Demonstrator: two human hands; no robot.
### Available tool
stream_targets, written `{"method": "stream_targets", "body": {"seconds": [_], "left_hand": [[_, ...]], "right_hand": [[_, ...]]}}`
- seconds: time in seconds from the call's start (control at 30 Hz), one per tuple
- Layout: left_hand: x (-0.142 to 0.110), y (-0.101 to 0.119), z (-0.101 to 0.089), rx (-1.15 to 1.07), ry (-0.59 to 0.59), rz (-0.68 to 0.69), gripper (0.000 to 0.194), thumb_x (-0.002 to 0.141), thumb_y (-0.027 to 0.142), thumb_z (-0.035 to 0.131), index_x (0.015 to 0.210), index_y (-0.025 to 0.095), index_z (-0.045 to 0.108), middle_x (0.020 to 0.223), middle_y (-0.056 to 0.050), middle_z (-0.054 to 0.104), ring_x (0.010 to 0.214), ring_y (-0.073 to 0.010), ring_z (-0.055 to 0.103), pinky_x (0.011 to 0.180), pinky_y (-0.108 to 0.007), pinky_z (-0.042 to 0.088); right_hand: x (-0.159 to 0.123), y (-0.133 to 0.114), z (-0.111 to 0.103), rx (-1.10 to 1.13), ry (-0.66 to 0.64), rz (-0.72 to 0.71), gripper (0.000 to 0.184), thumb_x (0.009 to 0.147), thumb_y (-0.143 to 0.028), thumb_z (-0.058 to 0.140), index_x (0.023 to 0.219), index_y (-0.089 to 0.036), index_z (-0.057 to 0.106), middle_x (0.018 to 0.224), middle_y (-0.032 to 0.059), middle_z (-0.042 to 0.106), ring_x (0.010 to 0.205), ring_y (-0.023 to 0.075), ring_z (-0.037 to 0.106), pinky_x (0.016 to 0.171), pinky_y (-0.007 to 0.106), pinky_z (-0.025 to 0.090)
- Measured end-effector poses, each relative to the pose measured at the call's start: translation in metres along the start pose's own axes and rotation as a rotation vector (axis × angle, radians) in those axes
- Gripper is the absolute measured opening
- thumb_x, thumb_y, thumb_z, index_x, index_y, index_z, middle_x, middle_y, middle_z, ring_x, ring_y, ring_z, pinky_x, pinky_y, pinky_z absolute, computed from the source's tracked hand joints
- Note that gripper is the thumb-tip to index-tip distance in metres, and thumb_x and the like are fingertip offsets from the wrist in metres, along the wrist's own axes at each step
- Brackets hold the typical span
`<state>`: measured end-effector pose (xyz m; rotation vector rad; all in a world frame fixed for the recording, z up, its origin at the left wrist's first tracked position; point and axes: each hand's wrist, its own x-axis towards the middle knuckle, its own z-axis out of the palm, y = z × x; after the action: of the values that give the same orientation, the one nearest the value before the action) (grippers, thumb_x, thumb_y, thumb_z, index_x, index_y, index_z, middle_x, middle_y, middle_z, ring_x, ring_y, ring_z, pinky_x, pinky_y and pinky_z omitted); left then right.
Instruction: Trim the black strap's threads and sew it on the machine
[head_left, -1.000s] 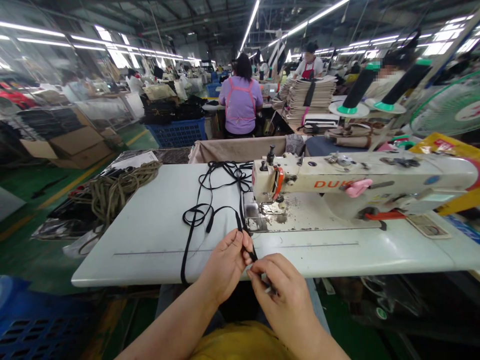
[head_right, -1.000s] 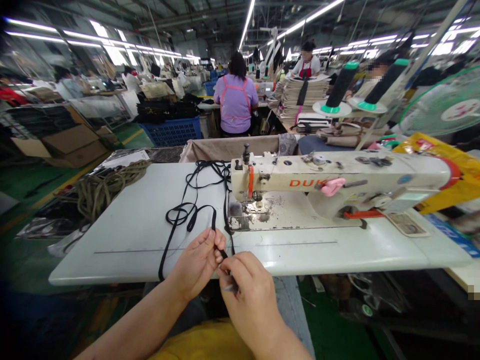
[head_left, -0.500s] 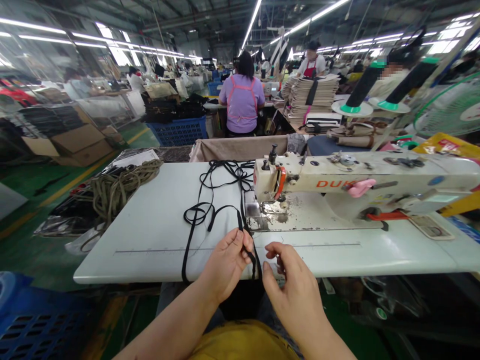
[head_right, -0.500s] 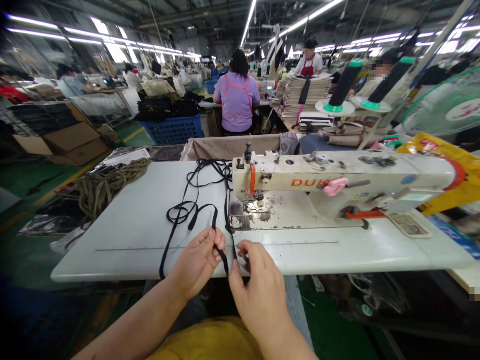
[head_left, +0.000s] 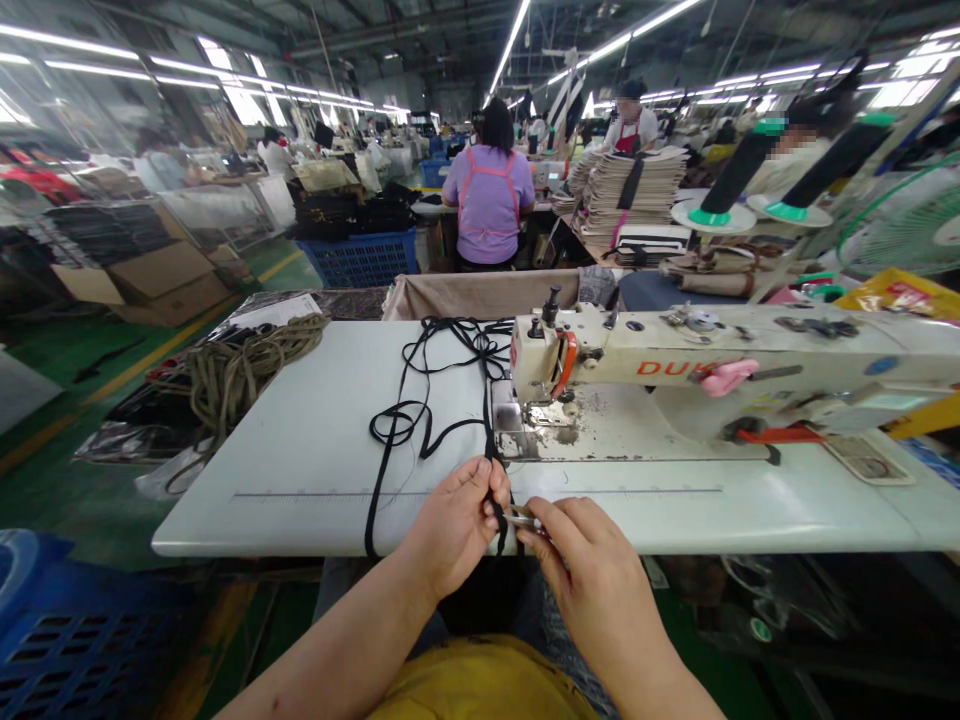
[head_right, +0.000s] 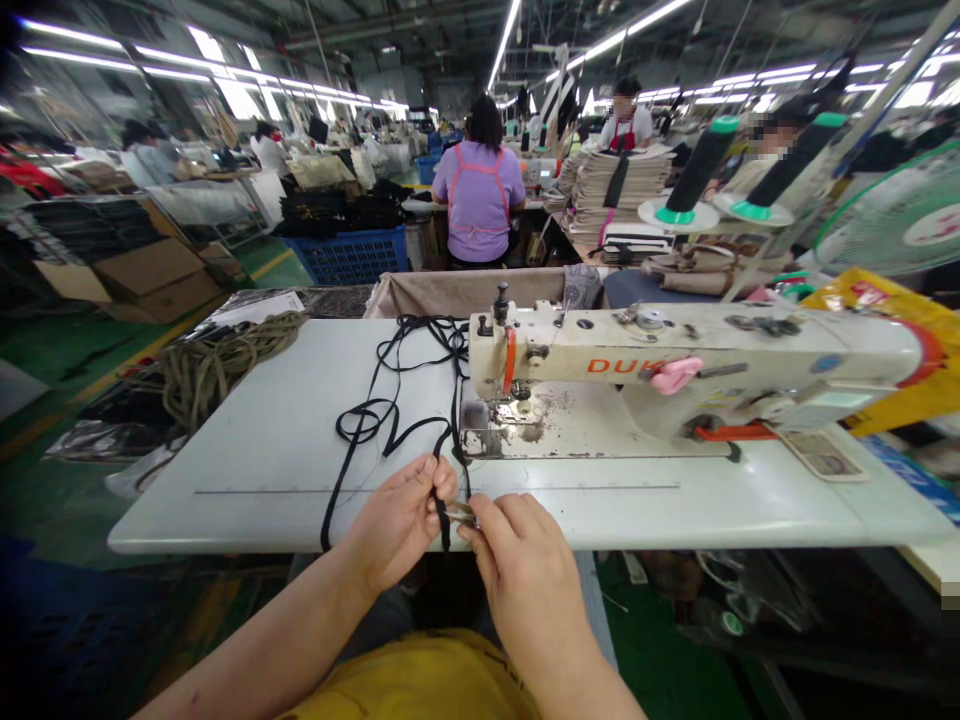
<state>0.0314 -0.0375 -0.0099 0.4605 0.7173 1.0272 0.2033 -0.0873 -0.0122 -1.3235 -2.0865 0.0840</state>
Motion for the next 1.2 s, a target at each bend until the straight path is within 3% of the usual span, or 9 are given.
{"method": "stream_targets", "body": {"seconds": [0.4,0.6,0.7,0.83,1.2], "left_hand": [[0.0010,-0.0042,-0.0026,0.022,-0.047,0.014,0.041,0.087,0.048,0.080,0.076,0.016,0.058,0.073,0.000,0.049,0.064,-0.0100,0.036,0.061,-0.020,0.035],[-0.0003,-0.0054,0.0000,0.051,-0.061,0.000,0.045,0.084,0.051,0.082,0.074,0.017,0.055,0.071,0.001,0.049,0.063,-0.0104,0.037,0.061,-0.021,0.035],[0.0008,-0.0070,-0.0013,0.060,-0.053,-0.009,0.047,0.083,0.053,0.082,0.074,0.016,0.055,0.070,0.002,0.048,0.062,-0.0097,0.037,0.059,-0.021,0.033],[0.0025,-0.0091,-0.0034,0.046,-0.053,0.005,0.045,0.084,0.052,0.081,0.075,0.016,0.055,0.071,0.002,0.049,0.061,-0.0088,0.037,0.058,-0.020,0.032],[0.0025,-0.0094,-0.0030,0.057,-0.048,0.036,0.041,0.087,0.048,0.079,0.077,0.015,0.057,0.071,0.002,0.050,0.061,-0.0081,0.037,0.058,-0.019,0.033]], "right_hand": [[0.0002,0.0000,-0.0005,-0.063,-0.064,-0.069,0.022,0.109,-0.028,0.048,0.116,-0.019,0.067,0.087,0.0071,0.066,0.078,0.0234,0.059,0.072,0.038,0.051],[0.0036,-0.0029,-0.0028,0.221,-0.095,-0.056,0.015,0.107,-0.027,0.055,0.114,-0.022,0.067,0.089,0.0051,0.066,0.081,0.0210,0.063,0.070,0.033,0.053],[0.0017,-0.0017,-0.0007,0.348,-0.050,0.011,0.010,0.106,-0.028,0.057,0.113,-0.023,0.064,0.088,0.0033,0.065,0.079,0.0195,0.063,0.069,0.030,0.052],[-0.0024,0.0043,0.0026,0.230,-0.015,0.079,0.008,0.104,-0.025,0.059,0.111,-0.022,0.062,0.087,0.0037,0.065,0.078,0.0212,0.062,0.069,0.033,0.050],[-0.0011,-0.0009,-0.0004,-0.014,-0.057,-0.051,0.012,0.104,-0.018,0.054,0.112,-0.019,0.064,0.087,0.0053,0.064,0.079,0.0235,0.058,0.072,0.037,0.047]]}}
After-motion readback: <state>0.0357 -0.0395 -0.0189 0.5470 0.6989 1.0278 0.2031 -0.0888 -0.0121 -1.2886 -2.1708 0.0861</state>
